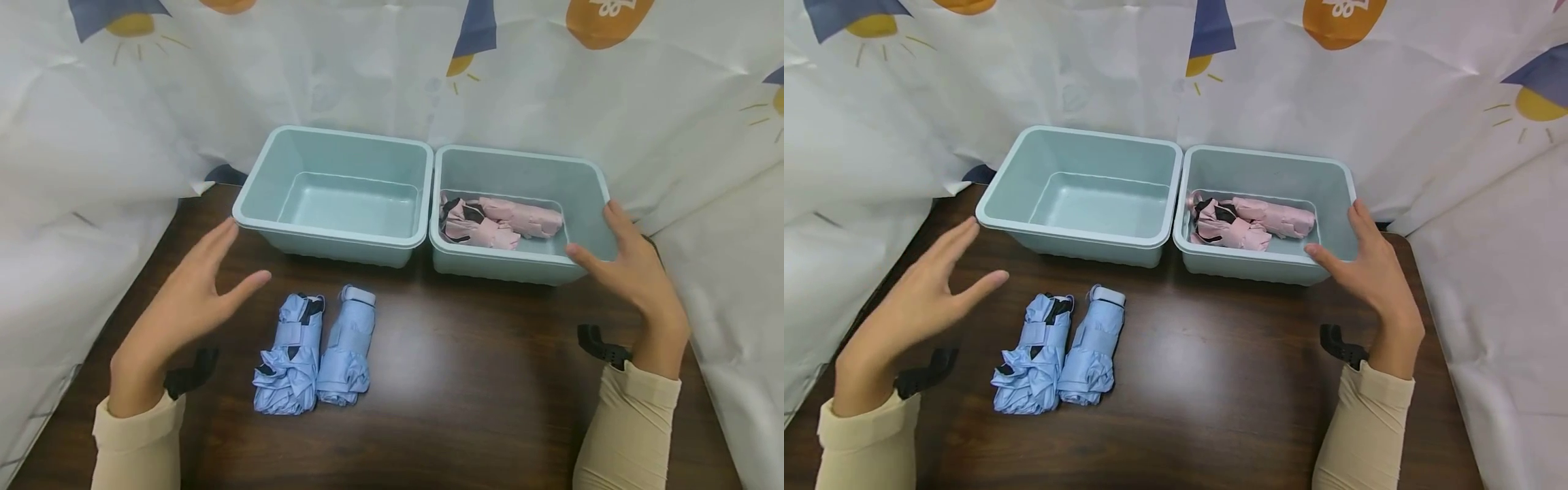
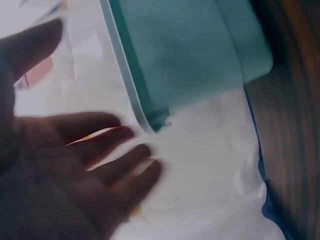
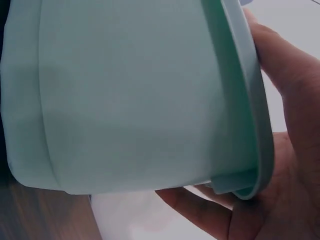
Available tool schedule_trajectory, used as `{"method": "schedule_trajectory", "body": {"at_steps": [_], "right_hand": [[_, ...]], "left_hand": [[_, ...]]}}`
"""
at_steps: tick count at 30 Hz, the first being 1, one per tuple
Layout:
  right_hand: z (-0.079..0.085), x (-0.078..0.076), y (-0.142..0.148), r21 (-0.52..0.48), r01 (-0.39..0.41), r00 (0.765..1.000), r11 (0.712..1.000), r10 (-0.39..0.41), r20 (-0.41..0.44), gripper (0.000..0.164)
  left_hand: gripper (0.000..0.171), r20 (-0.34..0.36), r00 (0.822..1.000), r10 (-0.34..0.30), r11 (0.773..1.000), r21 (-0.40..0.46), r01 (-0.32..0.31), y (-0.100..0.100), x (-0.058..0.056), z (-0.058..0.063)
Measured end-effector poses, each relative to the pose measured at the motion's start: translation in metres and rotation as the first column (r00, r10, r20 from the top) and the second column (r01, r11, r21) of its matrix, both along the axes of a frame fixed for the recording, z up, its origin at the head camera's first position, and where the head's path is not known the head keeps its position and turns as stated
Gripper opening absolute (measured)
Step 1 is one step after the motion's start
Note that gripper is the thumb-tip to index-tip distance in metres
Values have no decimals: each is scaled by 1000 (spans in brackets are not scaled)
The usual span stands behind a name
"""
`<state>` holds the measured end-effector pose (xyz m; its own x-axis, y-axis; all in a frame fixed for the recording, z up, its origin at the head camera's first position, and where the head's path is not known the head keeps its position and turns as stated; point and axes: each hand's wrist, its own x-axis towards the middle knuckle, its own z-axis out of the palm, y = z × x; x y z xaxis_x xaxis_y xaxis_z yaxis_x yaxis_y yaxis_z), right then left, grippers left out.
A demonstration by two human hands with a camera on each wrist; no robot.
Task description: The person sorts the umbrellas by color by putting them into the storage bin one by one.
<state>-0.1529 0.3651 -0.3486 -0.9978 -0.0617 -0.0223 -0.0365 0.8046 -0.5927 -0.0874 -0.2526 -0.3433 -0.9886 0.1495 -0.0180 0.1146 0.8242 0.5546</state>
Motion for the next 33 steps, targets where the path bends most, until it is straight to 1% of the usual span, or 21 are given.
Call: {"method": "schedule_trajectory", "body": {"at_steps": [2,4,5,7,9,12,16,20,25,28,33], "right_hand": [[-3,-2,-1,-8,-21,1000,1000,21,10,97],[-4,-4,-2,-15,-29,1000,999,29,13,98],[-4,-4,-2,-18,-27,999,999,28,16,98],[-4,-4,-3,-21,-23,999,1000,24,35,99],[-2,-4,-4,-13,-18,998,1000,19,58,100],[1,-3,-7,0,-20,996,1000,20,82,101],[2,-2,-8,19,-21,995,1000,19,101,102],[2,2,-4,50,-17,994,999,12,106,104],[3,5,-1,51,-33,994,998,27,103,106],[4,4,-2,39,-42,994,998,38,106,106],[4,3,-4,32,-39,994,999,35,105,107]], "left_hand": [[100,108,993,-46,997,-56,52,7,12,-3],[101,187,979,-84,988,-109,105,16,22,-9],[101,214,972,-96,983,-134,126,21,27,-12],[100,223,968,-114,974,-168,153,30,37,-20],[98,208,972,-112,969,-192,153,37,46,-28],[95,180,980,-88,974,-190,122,45,58,-38],[101,190,982,-19,989,-140,47,53,69,-49],[107,213,976,42,995,-97,-22,62,75,-58],[107,236,968,81,993,-100,-59,69,77,-64],[109,264,960,96,992,-103,-71,69,76,-64],[118,330,934,136,988,-120,-102,69,68,-64]]}}
